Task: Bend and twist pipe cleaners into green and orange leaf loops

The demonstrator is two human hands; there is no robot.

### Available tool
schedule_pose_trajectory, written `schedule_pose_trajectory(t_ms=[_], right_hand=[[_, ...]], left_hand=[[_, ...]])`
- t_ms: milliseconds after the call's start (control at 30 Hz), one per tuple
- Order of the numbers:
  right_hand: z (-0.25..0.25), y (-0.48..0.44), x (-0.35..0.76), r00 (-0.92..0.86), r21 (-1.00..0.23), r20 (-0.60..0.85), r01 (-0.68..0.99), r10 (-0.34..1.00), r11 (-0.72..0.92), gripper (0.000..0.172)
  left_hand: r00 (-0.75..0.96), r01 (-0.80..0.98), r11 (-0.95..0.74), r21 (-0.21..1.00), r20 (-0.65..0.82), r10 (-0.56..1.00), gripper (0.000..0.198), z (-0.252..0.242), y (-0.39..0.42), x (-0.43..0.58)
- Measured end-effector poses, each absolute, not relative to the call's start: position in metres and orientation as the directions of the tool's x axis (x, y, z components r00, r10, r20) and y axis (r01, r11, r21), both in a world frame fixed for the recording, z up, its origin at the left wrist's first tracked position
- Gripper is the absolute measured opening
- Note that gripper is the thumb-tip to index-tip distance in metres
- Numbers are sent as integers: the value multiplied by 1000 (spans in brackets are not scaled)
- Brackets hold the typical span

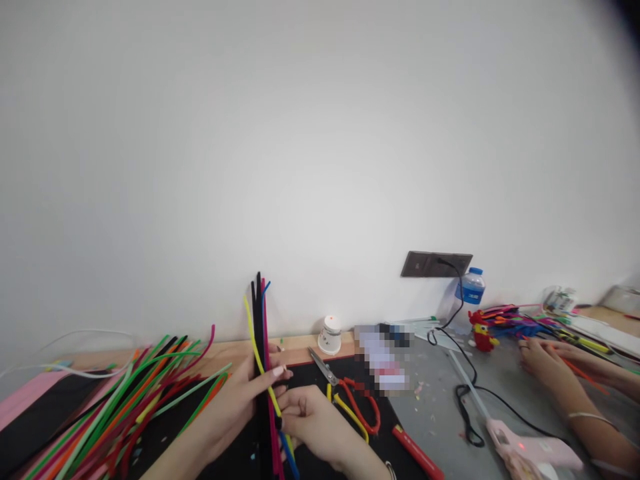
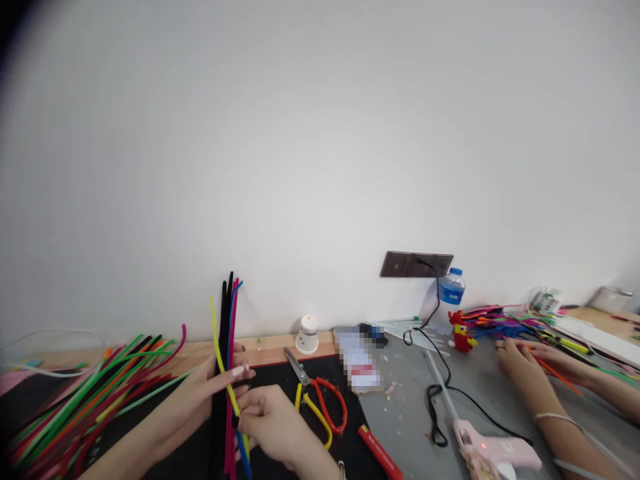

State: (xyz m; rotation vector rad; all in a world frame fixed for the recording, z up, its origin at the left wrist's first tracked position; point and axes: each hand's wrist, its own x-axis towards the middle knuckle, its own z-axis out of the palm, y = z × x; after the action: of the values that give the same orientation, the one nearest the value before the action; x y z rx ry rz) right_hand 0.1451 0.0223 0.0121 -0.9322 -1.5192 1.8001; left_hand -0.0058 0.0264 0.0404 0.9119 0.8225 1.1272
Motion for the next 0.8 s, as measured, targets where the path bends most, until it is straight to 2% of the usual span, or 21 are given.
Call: schedule_pose_trajectory(t_ms=[100,167,300,367,633,800], right_hand=[[-2,21,150,-547,-983,-181,69,817,-171,13],[-14,20,152,-509,-982,-173,158,843,-106,11],[-30,17,150,-388,-916,-8,372,921,149,17],[-32,15,146,-351,-896,58,396,935,204,19],[-28,15,139,-327,-979,-108,198,939,-44,17],[-29,17,139,-300,-979,-144,182,943,-91,16]], left_hand=[[284,-366,209,907,-106,953,29,22,16,-3],[266,-358,215,909,-121,956,29,11,11,0],[172,-327,175,929,-124,977,26,-1,7,4],[119,-323,168,931,-136,983,27,-5,7,4],[56,-526,208,825,-211,976,34,-12,6,-3],[137,-581,303,755,-277,951,33,-15,9,-10]])
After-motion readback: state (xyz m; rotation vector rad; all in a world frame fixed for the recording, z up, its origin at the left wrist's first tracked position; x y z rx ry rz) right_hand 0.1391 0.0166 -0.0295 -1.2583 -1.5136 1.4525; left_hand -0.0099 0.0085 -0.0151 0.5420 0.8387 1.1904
